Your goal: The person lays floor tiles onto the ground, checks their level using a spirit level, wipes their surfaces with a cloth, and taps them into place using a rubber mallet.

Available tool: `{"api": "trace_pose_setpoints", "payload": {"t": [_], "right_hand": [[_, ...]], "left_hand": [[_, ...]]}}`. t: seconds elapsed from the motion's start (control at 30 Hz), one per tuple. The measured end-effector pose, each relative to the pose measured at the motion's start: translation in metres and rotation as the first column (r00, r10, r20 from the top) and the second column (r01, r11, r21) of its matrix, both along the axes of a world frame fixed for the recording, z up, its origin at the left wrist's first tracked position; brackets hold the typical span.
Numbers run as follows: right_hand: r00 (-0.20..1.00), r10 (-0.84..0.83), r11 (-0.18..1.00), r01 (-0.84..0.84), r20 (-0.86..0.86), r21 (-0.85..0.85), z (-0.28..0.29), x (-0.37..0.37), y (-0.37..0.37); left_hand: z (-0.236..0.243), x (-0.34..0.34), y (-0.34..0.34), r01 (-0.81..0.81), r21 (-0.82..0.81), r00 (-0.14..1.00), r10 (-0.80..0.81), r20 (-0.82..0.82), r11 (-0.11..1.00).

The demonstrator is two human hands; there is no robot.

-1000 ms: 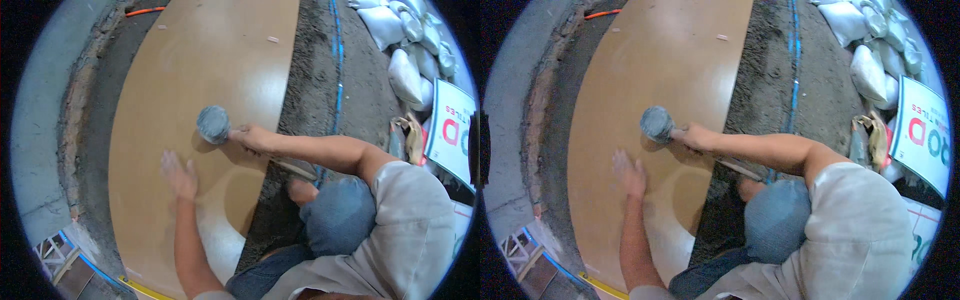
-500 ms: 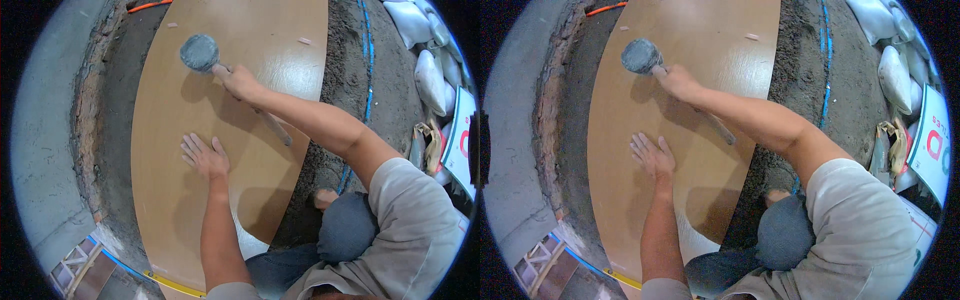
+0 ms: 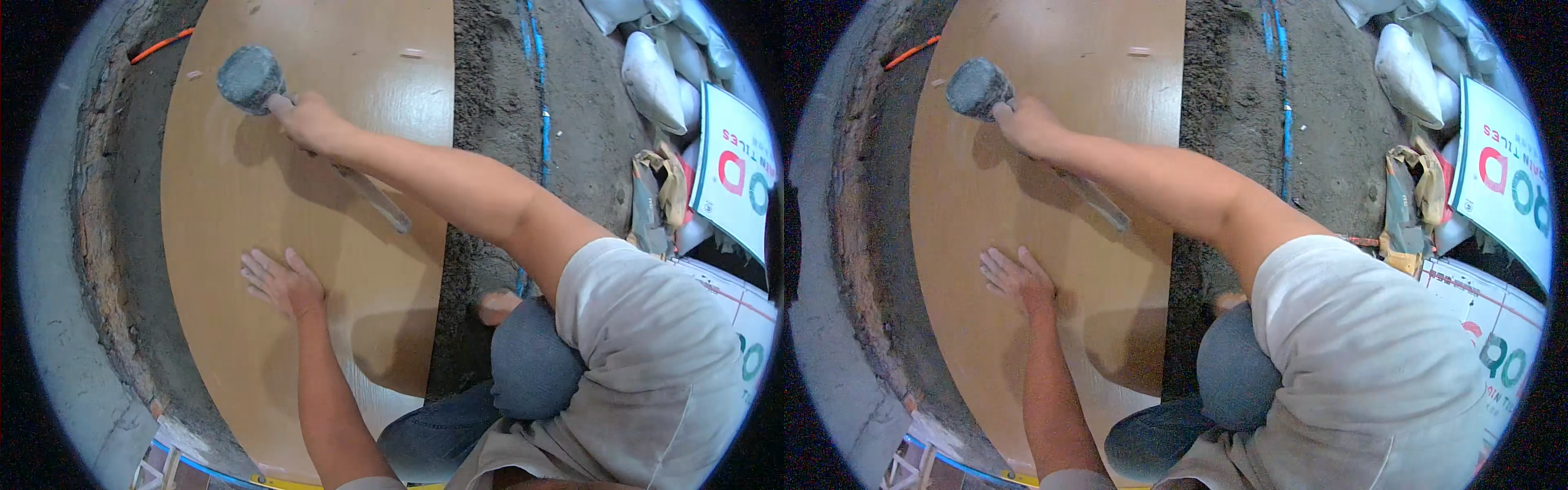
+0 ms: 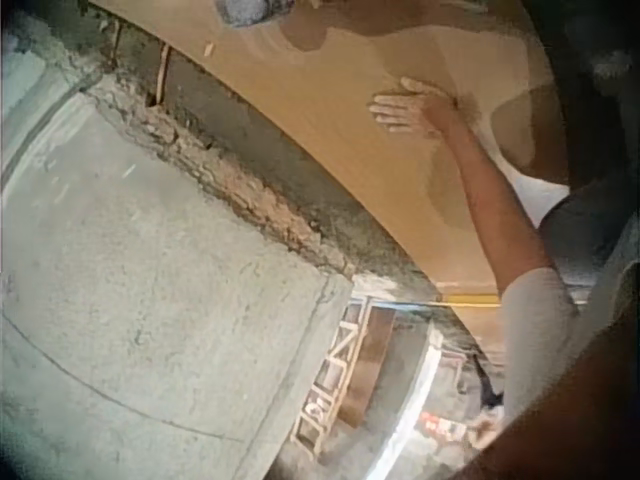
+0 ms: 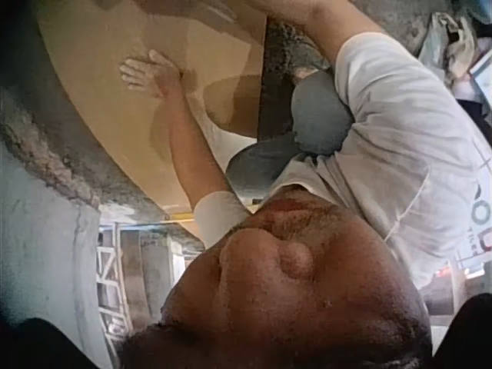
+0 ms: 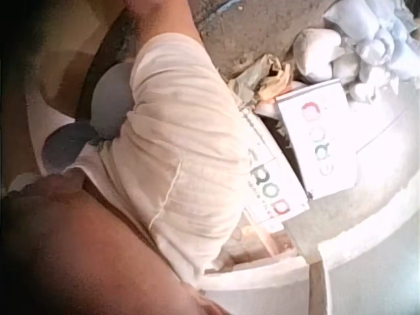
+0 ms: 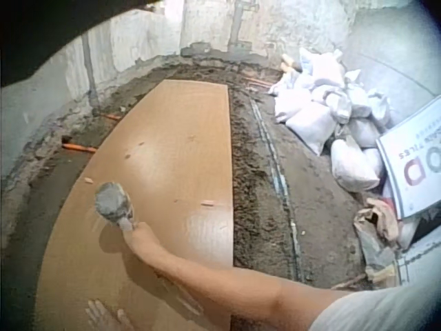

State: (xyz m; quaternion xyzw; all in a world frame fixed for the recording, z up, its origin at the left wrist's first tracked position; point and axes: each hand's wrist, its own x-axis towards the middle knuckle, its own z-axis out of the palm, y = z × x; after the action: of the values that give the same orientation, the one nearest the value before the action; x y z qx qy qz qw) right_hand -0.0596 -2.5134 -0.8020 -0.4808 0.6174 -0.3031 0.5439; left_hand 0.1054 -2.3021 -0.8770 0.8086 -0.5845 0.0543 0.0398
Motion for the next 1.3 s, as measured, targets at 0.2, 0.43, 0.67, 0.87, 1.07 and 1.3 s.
{"api": "trace_pose_setpoints", "payload": {"t": [0.2, 0.43, 0.67, 0.87, 1.07, 1.3], "right_hand": [[0.999, -0.007, 0.989, 0.001, 0.042, 0.148, -0.006, -0.037, 0.012], [0.998, -0.041, 0.999, 0.04, -0.056, -0.012, -0.018, -0.071, 0.022], [0.988, -0.079, 0.997, 0.08, 0.135, 0.0, -0.017, -0.09, 0.039], [0.986, -0.042, 0.986, 0.068, -0.163, 0.153, -0.016, -0.107, 0.049], [0.983, -0.008, 0.991, -0.016, -0.182, -0.13, -0.015, -0.112, 0.067], [1.0, -0.009, 1.0, 0.01, -0.027, 0.03, 0.0, -0.123, 0.088]], "left_hand": [[-0.003, 0.002, 0.002, -0.007, 0.005, 1.0, 0.007, -0.011, 1.0], [-0.003, 0.002, 0.001, 0.028, -0.013, 0.999, -0.029, -0.019, 1.0], [-0.006, 0.004, 0.003, 0.044, -0.064, 0.999, -0.043, 0.024, 0.997], [-0.005, 0.002, 0.0, -0.007, -0.001, 1.0, 0.007, 0.013, 1.0], [-0.002, 0.001, 0.001, -0.018, 0.008, 1.0, 0.018, -0.003, 1.0], [-0.002, 0.0, 0.001, -0.035, 0.026, 0.999, 0.036, -0.03, 0.999]]}}
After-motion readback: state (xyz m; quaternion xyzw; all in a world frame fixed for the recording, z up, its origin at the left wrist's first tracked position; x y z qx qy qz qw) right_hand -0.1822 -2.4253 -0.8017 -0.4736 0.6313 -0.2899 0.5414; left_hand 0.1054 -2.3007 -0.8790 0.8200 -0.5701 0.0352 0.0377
